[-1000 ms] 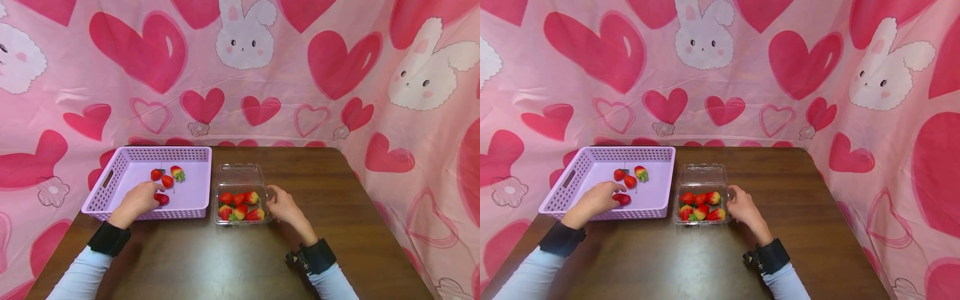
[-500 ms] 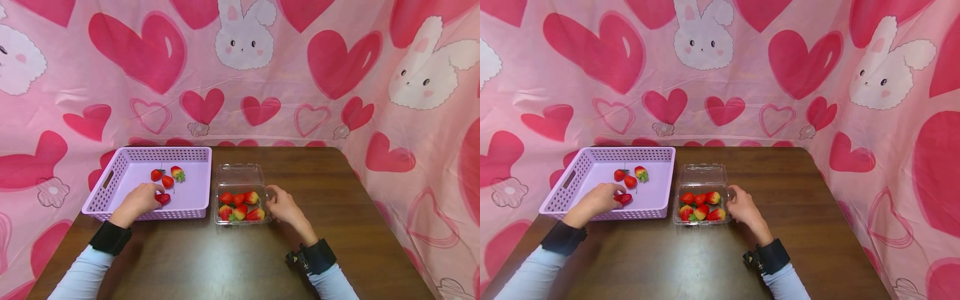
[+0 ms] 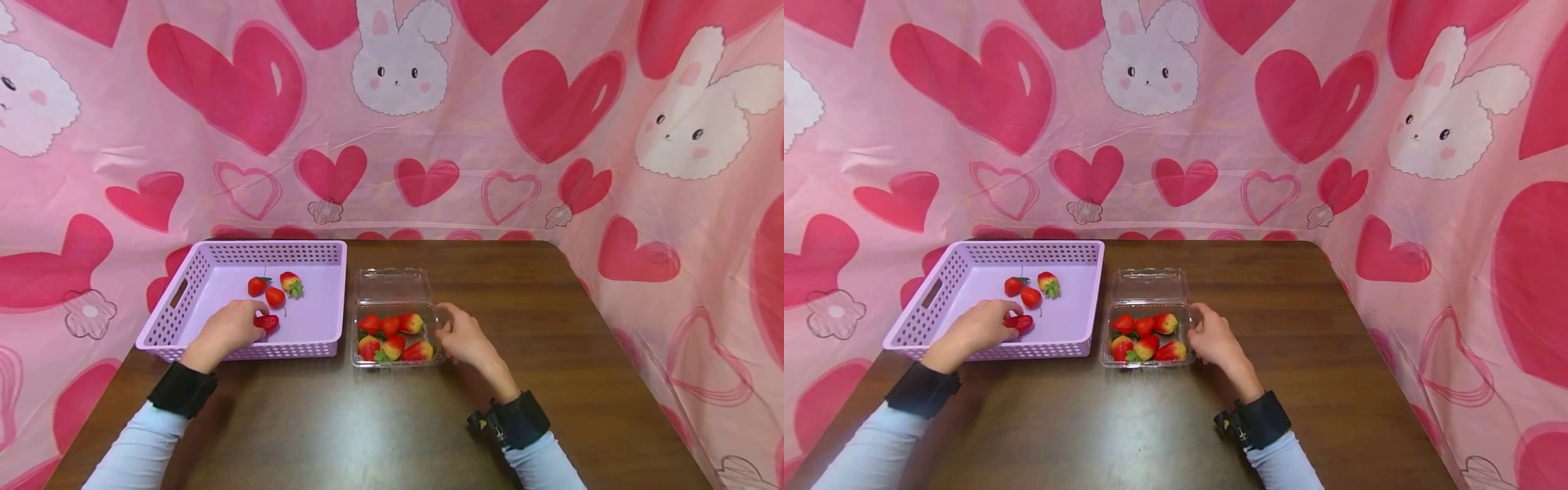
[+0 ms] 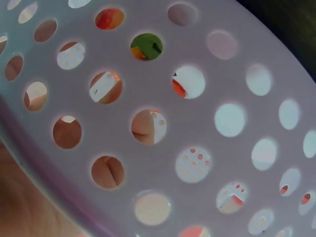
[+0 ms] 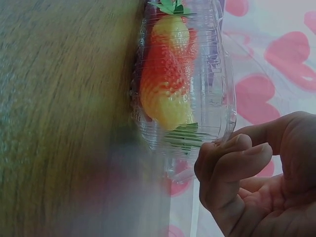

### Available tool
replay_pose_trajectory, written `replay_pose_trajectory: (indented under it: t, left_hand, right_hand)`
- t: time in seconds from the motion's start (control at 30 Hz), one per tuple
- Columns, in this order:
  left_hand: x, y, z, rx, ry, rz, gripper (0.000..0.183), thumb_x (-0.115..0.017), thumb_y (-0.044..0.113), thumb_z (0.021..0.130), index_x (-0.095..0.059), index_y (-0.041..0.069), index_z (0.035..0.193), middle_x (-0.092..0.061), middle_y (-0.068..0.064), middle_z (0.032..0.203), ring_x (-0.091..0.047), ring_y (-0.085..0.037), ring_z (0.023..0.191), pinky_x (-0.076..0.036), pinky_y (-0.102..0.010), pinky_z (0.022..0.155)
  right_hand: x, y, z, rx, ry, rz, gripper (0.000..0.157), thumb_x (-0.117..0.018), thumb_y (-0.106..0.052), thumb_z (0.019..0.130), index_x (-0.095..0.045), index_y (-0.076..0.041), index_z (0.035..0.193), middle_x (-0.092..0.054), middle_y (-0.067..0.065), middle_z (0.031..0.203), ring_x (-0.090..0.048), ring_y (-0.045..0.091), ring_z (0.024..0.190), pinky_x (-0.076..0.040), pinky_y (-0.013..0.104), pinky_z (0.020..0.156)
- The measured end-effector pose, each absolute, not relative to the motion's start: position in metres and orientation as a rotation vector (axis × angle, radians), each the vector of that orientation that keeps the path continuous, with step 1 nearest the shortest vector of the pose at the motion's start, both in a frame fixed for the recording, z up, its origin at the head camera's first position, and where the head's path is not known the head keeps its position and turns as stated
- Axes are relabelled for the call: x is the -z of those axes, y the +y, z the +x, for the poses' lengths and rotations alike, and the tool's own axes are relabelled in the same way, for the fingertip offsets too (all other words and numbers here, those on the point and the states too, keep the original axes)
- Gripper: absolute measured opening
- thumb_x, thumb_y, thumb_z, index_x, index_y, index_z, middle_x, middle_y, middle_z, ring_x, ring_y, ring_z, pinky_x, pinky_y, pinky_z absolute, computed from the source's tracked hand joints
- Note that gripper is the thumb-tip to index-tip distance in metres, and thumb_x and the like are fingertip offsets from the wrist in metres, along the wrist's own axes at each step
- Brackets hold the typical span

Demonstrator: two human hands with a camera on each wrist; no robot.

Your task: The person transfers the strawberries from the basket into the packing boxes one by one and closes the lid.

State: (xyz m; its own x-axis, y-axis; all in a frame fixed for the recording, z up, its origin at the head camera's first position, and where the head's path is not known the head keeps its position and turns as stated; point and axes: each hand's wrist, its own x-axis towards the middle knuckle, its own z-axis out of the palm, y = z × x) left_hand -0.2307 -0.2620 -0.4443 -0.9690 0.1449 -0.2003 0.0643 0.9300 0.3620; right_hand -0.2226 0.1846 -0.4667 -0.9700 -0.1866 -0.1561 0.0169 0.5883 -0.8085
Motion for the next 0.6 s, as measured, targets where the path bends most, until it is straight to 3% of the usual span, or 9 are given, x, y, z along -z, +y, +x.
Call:
replay_pose_trajectory:
  t: [0.43,0.6]
  left_hand:
    - [0.443,-0.266,-0.22,-0.538,3.019,0.216,0.054,-0.083,0.026,0.088,-0.068,-0.006,0.129,-0.071,-0.022,0.105,-0.063,-0.033,0.089,-0.058,-0.052,0.076]
    - [0.438,-0.262,-0.22,-0.568,3.077,0.236,0.057,-0.083,0.023,0.088,-0.067,-0.007,0.133,-0.069,-0.025,0.107,-0.063,-0.033,0.087,-0.059,-0.05,0.074]
  right_hand:
    - [0.469,0.184,-0.223,1.327,2.592,-0.139,0.051,-0.064,-0.001,0.1,-0.05,-0.005,0.149,-0.059,0.01,0.068,-0.053,0.023,0.047,-0.049,0.033,0.046]
    - [0.469,0.185,-0.222,1.327,2.598,-0.14,0.051,-0.064,-0.002,0.099,-0.05,-0.005,0.148,-0.059,0.009,0.066,-0.052,0.022,0.046,-0.049,0.033,0.046]
